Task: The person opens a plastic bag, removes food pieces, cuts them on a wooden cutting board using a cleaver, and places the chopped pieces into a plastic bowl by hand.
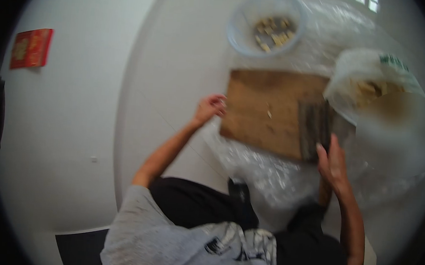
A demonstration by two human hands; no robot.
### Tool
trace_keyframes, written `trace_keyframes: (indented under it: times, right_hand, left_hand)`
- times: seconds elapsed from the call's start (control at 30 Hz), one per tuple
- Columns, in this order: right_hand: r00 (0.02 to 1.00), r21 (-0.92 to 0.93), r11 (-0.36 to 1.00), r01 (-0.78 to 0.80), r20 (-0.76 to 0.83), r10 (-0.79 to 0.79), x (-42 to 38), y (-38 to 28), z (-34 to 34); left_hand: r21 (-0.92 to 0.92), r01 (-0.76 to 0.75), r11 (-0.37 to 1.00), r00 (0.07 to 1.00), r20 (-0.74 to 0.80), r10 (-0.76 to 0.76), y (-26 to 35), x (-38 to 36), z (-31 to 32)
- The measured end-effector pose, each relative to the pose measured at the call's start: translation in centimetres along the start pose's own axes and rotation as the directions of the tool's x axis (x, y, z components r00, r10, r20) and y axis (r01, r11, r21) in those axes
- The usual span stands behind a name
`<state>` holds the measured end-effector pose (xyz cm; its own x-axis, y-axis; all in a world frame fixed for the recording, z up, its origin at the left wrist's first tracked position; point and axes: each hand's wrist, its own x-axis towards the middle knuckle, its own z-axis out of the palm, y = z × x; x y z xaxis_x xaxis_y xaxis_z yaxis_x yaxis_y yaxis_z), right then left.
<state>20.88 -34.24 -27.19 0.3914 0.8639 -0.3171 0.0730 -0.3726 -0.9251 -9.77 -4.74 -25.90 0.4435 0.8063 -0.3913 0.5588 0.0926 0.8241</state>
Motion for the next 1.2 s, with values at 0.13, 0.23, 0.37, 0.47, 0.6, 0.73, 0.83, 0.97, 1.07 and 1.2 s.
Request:
trace_keyframes:
  times: [0.13, 0.23, 0.37, 0.47, 0.6, 0.73, 0.83, 0.97, 1.07, 1.2]
  right_hand:
    - [0.996, 0.007, 0.997, -0.072, 0.044, 0.071, 0.1, -0.9, 0.3]
    - [0.993, 0.004, 0.995, -0.104, 0.05, 0.103, 0.0, -1.6, 0.3]
    - [0.99, 0.006, 0.991, -0.135, 0.044, 0.135, -0.4, -1.4, 0.6]
    - [0.989, -0.02, 0.989, -0.144, 0.027, 0.145, -0.5, -1.7, 0.8]
    - [0.985, -0.003, 0.986, -0.169, 0.033, 0.169, -0.4, -1.4, 0.8]
    - [0.979, 0.025, 0.98, -0.199, 0.043, 0.198, -0.5, -1.5, 0.7]
    - [0.977, 0.037, 0.977, -0.211, 0.04, 0.21, -0.4, -1.1, 0.7]
    - [0.983, 0.051, 0.982, -0.18, 0.052, 0.177, -0.1, -0.9, 0.5]
    - [0.982, 0.055, 0.981, -0.185, 0.059, 0.182, -0.2, -1.0, 0.1]
    - [0.979, 0.072, 0.979, -0.192, 0.08, 0.187, -0.3, -0.6, -0.1]
  left_hand:
    - [-0.074, 0.154, 0.985, 0.988, 0.028, -0.152, -0.4, -1.4, -0.2]
    - [0.125, 0.169, 0.978, 0.984, 0.032, -0.175, -0.3, -1.8, 0.3]
    - [0.323, -0.023, 0.946, 0.99, 0.141, -0.024, -1.3, -2.0, 1.8]
    - [0.371, -0.21, 0.904, 0.96, 0.256, 0.117, 0.5, -0.6, 4.5]
    - [0.339, -0.463, 0.819, 0.858, 0.404, 0.317, 2.2, 1.3, 9.1]
    - [0.478, -0.591, 0.65, 0.792, 0.495, 0.357, 2.2, 2.8, 11.2]
    - [0.508, -0.581, 0.636, 0.799, 0.506, 0.325, 1.4, 3.4, 11.3]
    - [0.542, -0.628, 0.559, 0.777, 0.47, 0.418, 0.5, 3.8, 11.1]
    - [0.433, -0.507, 0.746, 0.86, 0.313, 0.403, 2.7, 4.6, 10.6]
    - [0.059, -0.164, 0.985, 0.974, 0.165, 0.152, 8.3, 8.2, 8.8]
